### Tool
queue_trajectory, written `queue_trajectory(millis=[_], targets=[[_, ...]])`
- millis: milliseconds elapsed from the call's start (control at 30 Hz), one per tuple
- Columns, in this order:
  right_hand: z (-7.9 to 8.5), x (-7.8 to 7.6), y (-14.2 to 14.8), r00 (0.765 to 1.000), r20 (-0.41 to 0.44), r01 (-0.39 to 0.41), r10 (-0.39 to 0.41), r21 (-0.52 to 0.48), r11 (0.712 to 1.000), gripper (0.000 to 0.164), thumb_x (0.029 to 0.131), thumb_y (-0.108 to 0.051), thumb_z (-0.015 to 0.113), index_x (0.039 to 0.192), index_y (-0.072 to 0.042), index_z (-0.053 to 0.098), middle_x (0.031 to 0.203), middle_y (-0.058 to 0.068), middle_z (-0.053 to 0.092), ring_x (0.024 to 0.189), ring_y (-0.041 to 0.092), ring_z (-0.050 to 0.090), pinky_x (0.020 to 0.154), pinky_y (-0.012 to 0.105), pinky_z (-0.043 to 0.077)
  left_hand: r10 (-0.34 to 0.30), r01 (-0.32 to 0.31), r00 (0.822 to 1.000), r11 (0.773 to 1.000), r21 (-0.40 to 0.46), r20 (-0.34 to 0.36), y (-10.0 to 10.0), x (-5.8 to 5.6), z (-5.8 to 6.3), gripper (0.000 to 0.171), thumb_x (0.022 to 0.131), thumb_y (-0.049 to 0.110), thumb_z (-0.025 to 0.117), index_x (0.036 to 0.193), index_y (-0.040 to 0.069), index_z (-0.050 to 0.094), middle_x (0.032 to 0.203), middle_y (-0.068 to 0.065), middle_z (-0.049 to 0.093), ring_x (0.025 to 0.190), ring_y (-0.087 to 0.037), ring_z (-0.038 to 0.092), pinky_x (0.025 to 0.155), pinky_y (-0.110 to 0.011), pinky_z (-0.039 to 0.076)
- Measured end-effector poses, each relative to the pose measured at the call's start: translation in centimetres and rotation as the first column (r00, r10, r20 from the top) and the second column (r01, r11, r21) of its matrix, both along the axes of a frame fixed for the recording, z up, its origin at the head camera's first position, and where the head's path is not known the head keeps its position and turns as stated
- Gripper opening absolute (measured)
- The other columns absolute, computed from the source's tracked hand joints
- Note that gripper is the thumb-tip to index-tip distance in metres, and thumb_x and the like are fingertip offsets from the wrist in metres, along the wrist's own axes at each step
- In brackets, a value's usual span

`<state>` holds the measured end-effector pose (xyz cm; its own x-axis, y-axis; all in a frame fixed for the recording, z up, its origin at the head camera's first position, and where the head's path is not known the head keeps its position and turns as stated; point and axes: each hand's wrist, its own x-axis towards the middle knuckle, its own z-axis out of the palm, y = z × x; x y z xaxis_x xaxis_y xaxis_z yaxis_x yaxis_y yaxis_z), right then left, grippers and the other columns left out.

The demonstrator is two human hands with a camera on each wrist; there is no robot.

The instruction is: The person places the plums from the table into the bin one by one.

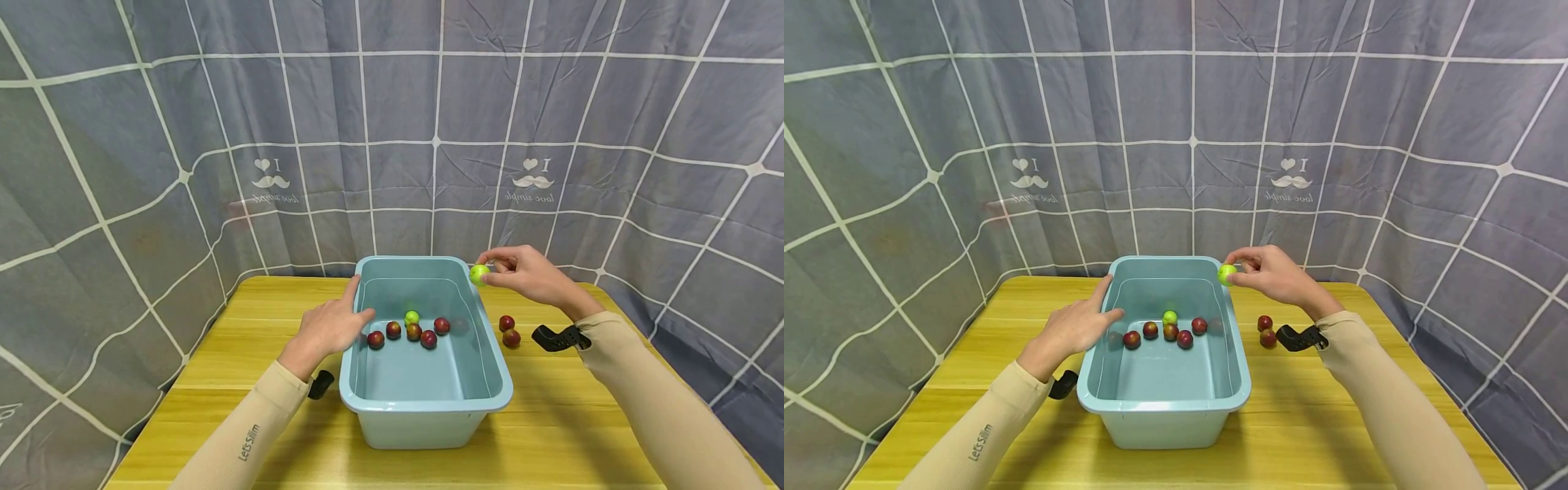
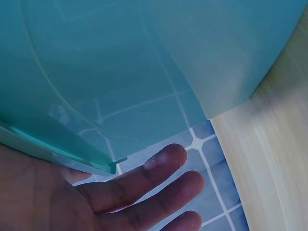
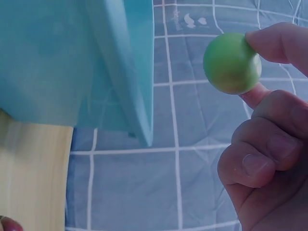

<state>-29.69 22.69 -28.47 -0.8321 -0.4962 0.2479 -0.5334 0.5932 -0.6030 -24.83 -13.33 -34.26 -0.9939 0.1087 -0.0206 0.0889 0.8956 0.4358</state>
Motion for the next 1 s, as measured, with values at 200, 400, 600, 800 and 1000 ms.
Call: queue_trajectory(millis=[200,400,600,800,1000], targets=[[0.6,0.0,-1.5,0.999,0.015,-0.041,0.04,0.039,0.998,0.027,0.093,-0.025,0.071,0.119,-0.014,0.07,0.061,-0.001,0.037,0.05,0.011,0.032,0.055,0.029,0.035,0.004,-0.004,1.0,1.0,-0.003,-0.001,0.0,0.0,0.0,0.084,0.095,0.055,0.043,0.164,0.026,0.005,0.079,-0.002,0.064,0.068,-0.02,0.06,0.053,-0.036,0.042],[1.1,-0.1,-2.8,0.995,0.019,-0.095,0.094,0.07,0.993,0.029,0.094,-0.023,0.071,0.121,-0.013,0.069,0.059,-0.004,0.035,0.051,0.009,0.03,0.064,0.03,0.039,0.001,-0.001,1.0,1.0,0.01,-0.004,0.0,0.0,0.0,0.084,0.095,0.055,0.044,0.164,0.026,0.006,0.083,-0.004,0.064,0.068,-0.02,0.061,0.053,-0.036,0.043],[1.6,-0.5,-4.6,0.988,0.017,-0.157,0.157,0.113,0.981,0.028,0.094,-0.027,0.071,0.119,-0.013,0.07,0.058,-0.005,0.033,0.052,0.01,0.029,0.066,0.03,0.039,0.002,-0.002,1.0,1.0,0.007,-0.003,-0.1,0.0,0.0,0.084,0.095,0.055,0.044,0.164,0.026,0.005,0.081,-0.003,0.064,0.067,-0.02,0.061,0.052,-0.036,0.042],[1.8,-1.0,-6.4,0.979,0.037,-0.205,0.202,0.154,0.967,0.027,0.095,-0.029,0.07,0.118,-0.015,0.071,0.058,-0.004,0.037,0.05,0.011,0.031,0.06,0.029,0.034,0.004,-0.004,1.0,1.0,0.009,-0.007,0.0,0.0,0.0,0.084,0.095,0.055,0.044,0.164,0.026,0.006,0.086,-0.005,0.065,0.068,-0.02,0.061,0.053,-0.036,0.043],[1.8,-1.4,-8.1,0.969,0.059,-0.247,0.24,0.19,0.95,0.022,0.093,-0.026,0.071,0.113,-0.017,0.073,0.057,-0.004,0.037,0.05,0.012,0.033,0.057,0.028,0.033,0.004,-0.004,1.0,1.0,0.005,-0.006,0.0,0.0,-0.1,0.083,0.096,0.055,0.043,0.164,0.026,0.006,0.085,-0.005,0.065,0.067,-0.021,0.061,0.052,-0.036,0.043]])
